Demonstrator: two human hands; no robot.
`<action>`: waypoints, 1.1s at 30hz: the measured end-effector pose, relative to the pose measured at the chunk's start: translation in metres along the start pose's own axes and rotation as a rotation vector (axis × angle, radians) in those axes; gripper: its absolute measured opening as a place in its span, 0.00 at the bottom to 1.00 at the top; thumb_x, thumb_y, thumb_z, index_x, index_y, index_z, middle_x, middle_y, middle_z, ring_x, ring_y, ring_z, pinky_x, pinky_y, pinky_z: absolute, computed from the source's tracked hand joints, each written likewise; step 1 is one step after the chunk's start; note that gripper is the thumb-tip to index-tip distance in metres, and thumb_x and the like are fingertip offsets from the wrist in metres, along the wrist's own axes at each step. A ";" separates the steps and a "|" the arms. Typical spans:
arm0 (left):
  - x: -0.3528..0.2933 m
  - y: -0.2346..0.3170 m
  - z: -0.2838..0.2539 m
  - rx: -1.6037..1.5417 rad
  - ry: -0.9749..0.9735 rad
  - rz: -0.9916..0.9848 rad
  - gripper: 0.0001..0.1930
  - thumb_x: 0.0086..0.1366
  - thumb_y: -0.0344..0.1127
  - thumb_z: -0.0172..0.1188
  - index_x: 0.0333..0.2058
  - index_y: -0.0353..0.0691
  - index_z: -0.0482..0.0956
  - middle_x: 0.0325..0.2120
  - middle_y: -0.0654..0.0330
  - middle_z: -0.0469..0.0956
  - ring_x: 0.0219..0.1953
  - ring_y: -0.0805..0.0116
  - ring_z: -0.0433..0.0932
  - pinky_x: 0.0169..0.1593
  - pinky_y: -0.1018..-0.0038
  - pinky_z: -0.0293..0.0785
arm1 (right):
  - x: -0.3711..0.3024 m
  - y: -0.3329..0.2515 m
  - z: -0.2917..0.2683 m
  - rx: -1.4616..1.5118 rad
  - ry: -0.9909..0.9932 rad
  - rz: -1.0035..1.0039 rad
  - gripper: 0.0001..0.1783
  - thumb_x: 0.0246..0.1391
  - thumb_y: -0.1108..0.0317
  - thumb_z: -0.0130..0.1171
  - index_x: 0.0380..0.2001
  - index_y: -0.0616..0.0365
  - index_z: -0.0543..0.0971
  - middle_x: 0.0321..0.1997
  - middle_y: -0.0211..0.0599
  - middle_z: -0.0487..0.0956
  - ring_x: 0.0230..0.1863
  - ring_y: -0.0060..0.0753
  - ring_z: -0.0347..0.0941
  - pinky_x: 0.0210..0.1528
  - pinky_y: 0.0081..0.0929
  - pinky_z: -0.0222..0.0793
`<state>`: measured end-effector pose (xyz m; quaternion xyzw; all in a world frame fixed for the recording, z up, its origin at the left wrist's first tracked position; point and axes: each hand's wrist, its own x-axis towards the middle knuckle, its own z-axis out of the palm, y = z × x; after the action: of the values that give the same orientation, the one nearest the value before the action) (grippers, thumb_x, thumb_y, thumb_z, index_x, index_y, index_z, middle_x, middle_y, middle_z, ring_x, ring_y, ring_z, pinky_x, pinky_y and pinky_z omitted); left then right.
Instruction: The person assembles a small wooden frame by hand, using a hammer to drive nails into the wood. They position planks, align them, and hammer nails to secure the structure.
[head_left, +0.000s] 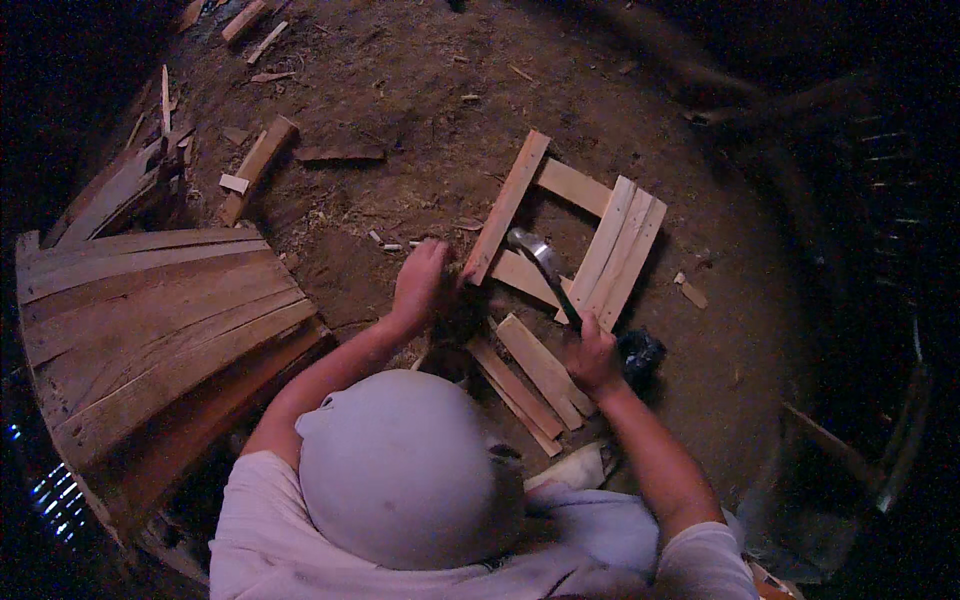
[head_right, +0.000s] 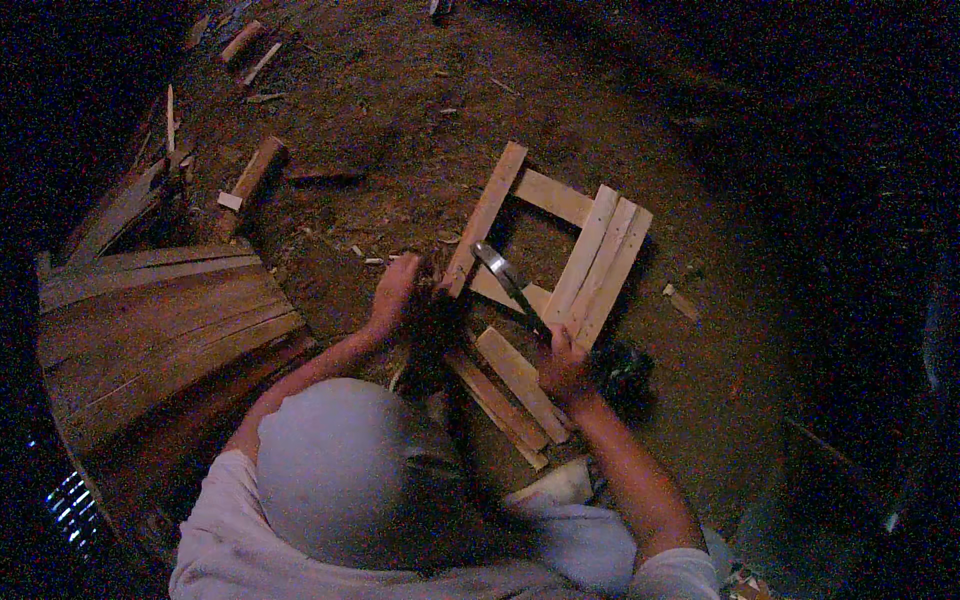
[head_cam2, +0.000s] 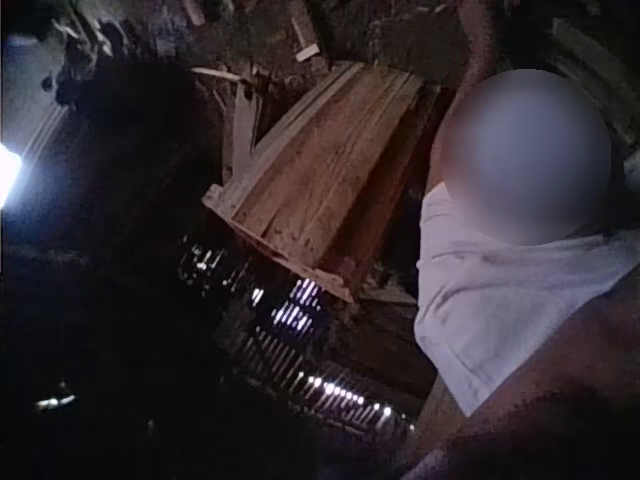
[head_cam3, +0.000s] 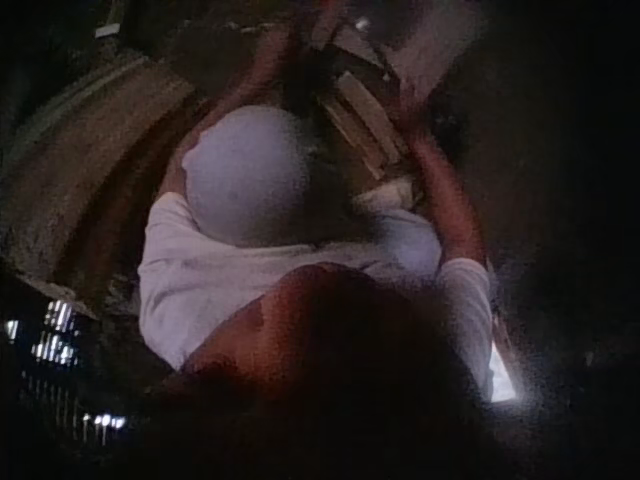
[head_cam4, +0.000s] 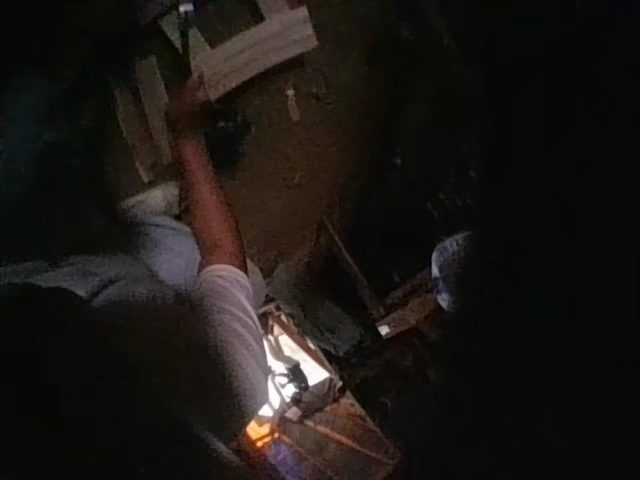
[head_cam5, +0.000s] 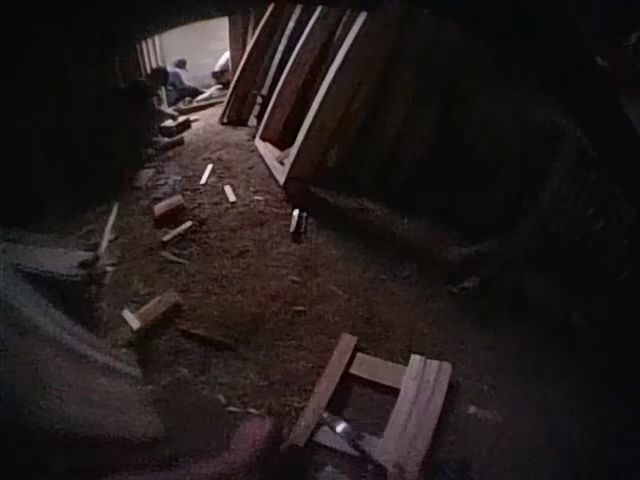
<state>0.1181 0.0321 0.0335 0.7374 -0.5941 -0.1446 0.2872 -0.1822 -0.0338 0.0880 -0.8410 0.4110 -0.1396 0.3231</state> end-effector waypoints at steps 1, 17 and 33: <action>-0.008 0.003 -0.002 0.104 -0.042 -0.035 0.17 0.60 0.45 0.63 0.35 0.36 0.75 0.36 0.50 0.76 0.41 0.49 0.74 0.45 0.59 0.71 | 0.000 0.007 0.002 -0.025 -0.050 0.023 0.14 0.56 0.70 0.54 0.45 0.62 0.69 0.26 0.57 0.77 0.30 0.65 0.75 0.31 0.53 0.72; -0.022 0.007 0.021 0.459 -0.146 0.030 0.20 0.64 0.54 0.54 0.38 0.42 0.75 0.40 0.53 0.71 0.48 0.55 0.67 0.49 0.61 0.62 | 0.008 0.034 -0.005 -0.145 -0.028 -0.344 0.15 0.53 0.69 0.54 0.43 0.63 0.69 0.33 0.52 0.78 0.33 0.55 0.78 0.34 0.45 0.75; -0.024 0.004 0.021 0.404 -0.172 0.020 0.19 0.64 0.52 0.55 0.39 0.41 0.73 0.39 0.53 0.70 0.47 0.54 0.67 0.52 0.60 0.63 | 0.012 0.031 0.006 -0.232 -0.178 -0.234 0.18 0.49 0.67 0.59 0.42 0.62 0.70 0.32 0.52 0.78 0.32 0.58 0.77 0.35 0.45 0.74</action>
<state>0.0973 0.0490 0.0158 0.7590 -0.6405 -0.0820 0.0834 -0.1903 -0.0546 0.0625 -0.9236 0.2935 -0.0532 0.2406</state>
